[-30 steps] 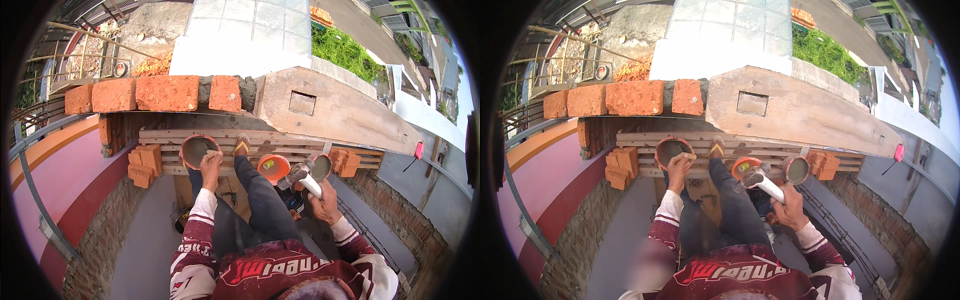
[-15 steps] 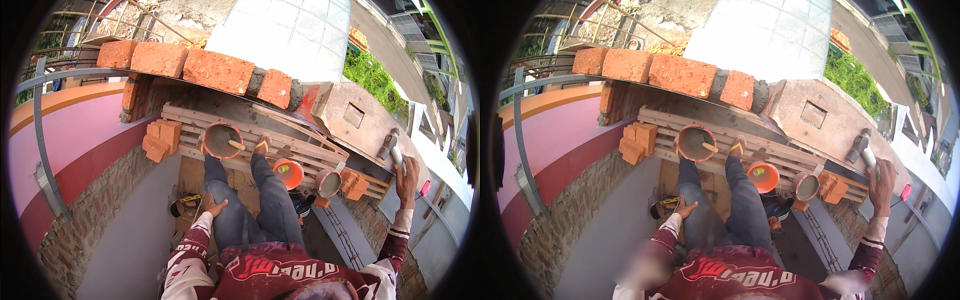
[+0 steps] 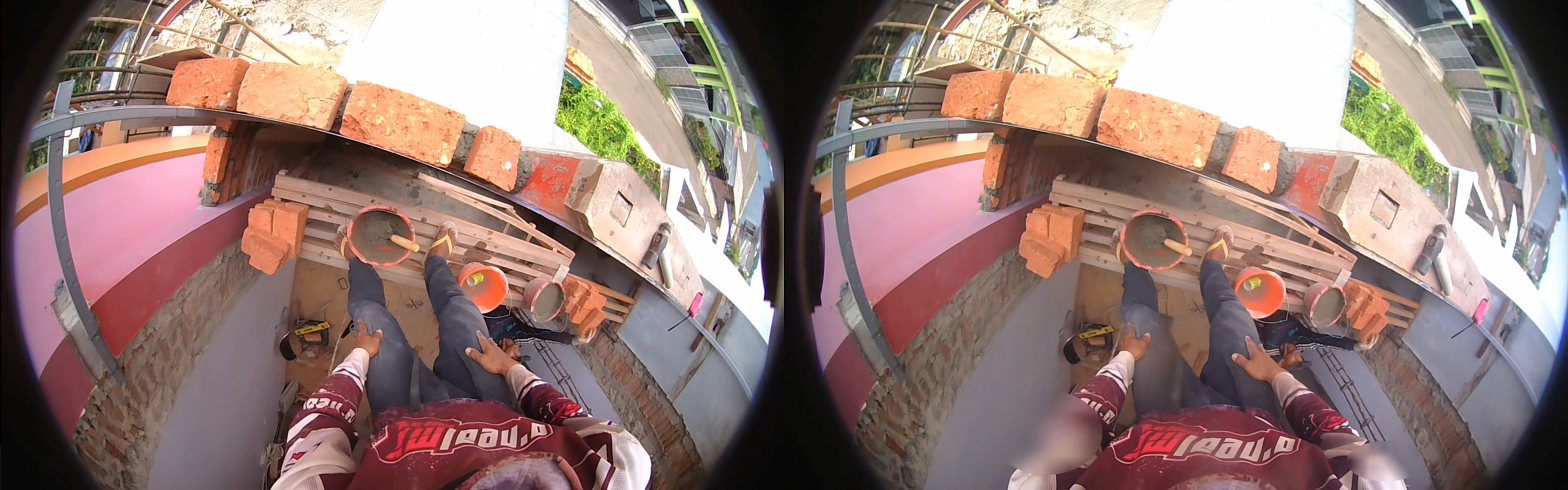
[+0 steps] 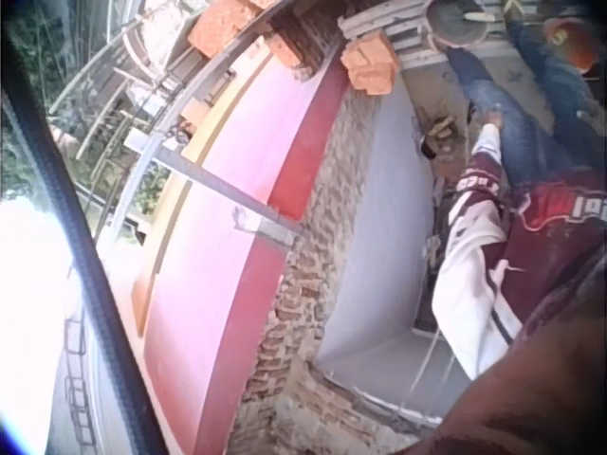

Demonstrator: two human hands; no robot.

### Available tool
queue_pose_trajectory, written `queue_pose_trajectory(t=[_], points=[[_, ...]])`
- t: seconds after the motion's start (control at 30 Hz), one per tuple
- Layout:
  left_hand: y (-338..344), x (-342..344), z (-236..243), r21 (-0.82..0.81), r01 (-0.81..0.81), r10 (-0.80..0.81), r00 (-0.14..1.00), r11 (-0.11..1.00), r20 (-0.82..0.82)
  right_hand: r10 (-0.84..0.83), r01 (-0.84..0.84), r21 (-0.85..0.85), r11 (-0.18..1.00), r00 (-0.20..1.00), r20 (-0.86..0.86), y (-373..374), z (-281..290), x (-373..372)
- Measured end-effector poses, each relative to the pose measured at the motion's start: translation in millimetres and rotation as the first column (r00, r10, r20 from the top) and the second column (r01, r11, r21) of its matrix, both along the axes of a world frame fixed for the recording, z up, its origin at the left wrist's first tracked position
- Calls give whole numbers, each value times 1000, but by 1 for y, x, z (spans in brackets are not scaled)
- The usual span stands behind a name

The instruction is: The person scoops mortar from a bucket with a trowel and spreads it along the top of a brick wall. They place a brick onto the mortar bed, tap it into position, and repeat the process to extend the wall.

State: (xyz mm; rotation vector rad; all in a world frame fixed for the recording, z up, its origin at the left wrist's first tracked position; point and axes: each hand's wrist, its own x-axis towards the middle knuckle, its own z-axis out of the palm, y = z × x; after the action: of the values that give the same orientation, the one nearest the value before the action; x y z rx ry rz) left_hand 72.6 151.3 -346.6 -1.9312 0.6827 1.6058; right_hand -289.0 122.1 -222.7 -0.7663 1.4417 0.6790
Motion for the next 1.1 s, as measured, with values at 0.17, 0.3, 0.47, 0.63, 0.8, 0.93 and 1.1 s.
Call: queue_pose_trajectory(t=[0.17, 0.3, 0.47, 0.63, 0.8, 0.93, 1.1], points=[[-21, 34, -3, -50, -101, 99, 994, 994, -44, -152, 154, 100, 983, 988, -29, 13, -72, 25], [-42, 60, -18, -92, -73, 67, 996, 993, -58, -96, 84, -290, 953, 995, -28, -11, -95, 65], [-55, 74, -39, -29, -26, 25, 998, 999, -52, -106, 92, -351, 932, 994, -21, -70, -155, 108], [-53, 82, -48, -28, -2, 2, 1000, 1000, -9, 84, -133, -369, 920, 985, -148, -119, -240, 152], [-50, 94, -98, -354, -154, 138, 988, 922, -70, 263, -341, -354, 871, 932, -250, -133, -321, 180], [-59, 83, -217, -574, -321, 317, 942, 753, -111, 744, -776, -521, 356, 573, -344, -136, -392, 191], [-79, 38, -330, -564, -536, 604, 793, 629, -80, 865, -878, -440, 189, 361, -349, -128, -427, 203]])
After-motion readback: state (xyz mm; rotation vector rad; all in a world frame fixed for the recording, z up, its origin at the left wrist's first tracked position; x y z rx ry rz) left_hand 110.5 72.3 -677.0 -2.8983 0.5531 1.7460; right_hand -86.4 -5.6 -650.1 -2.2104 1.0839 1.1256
